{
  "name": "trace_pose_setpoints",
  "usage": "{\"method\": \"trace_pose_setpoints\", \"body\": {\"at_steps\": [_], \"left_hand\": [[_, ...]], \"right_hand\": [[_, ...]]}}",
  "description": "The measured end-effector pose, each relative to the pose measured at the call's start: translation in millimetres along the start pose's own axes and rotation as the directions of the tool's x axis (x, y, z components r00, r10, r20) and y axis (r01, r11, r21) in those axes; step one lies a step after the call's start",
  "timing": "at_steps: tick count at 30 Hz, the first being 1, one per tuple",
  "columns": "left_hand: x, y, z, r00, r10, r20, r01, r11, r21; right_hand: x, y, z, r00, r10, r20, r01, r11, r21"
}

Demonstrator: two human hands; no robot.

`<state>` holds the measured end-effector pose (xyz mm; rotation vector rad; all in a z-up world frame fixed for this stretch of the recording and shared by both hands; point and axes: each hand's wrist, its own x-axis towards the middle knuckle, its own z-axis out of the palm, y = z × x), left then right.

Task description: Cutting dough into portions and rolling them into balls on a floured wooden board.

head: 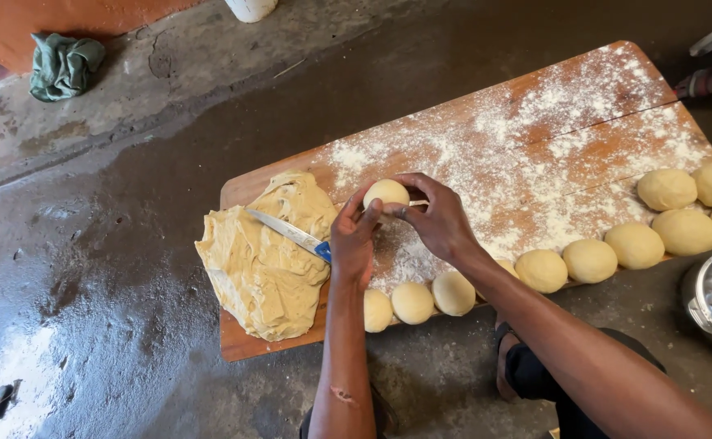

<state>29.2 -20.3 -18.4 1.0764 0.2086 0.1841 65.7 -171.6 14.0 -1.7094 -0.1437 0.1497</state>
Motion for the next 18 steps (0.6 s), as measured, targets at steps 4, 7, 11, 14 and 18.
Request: {"method": "trace_pose_setpoints", "body": {"at_steps": [4,7,11,14,18], "left_hand": [[16.9,-24.4,-30.6,0.995,-0.094,0.025,0.093,0.995,0.043],[25.7,-60.6,-36.4,0.995,-0.102,0.010,0.102,0.995,-0.018],[9.3,-65.2,9.3,0.991,-0.123,0.058,0.087,0.901,0.425],[8.1,-98.4,61.2,0.985,-0.138,0.106,0.067,0.863,0.501],[16.6,-161.6,135.8,0.952,-0.183,0.244,0.110,0.952,0.284]], "right_hand": [[-1.9,-8.3,-9.7,0.997,-0.034,0.074,0.035,0.999,-0.014],[-13.4,-29.1,-13.9,0.969,-0.247,-0.031,0.237,0.954,-0.185],[-34.1,-31.1,-9.0,0.811,-0.557,-0.177,0.522,0.827,-0.209],[-42.2,-39.4,-12.0,0.718,-0.678,-0.157,0.636,0.731,-0.248],[-38.6,-50.5,-29.7,0.639,-0.749,-0.174,0.712,0.662,-0.236]]}}
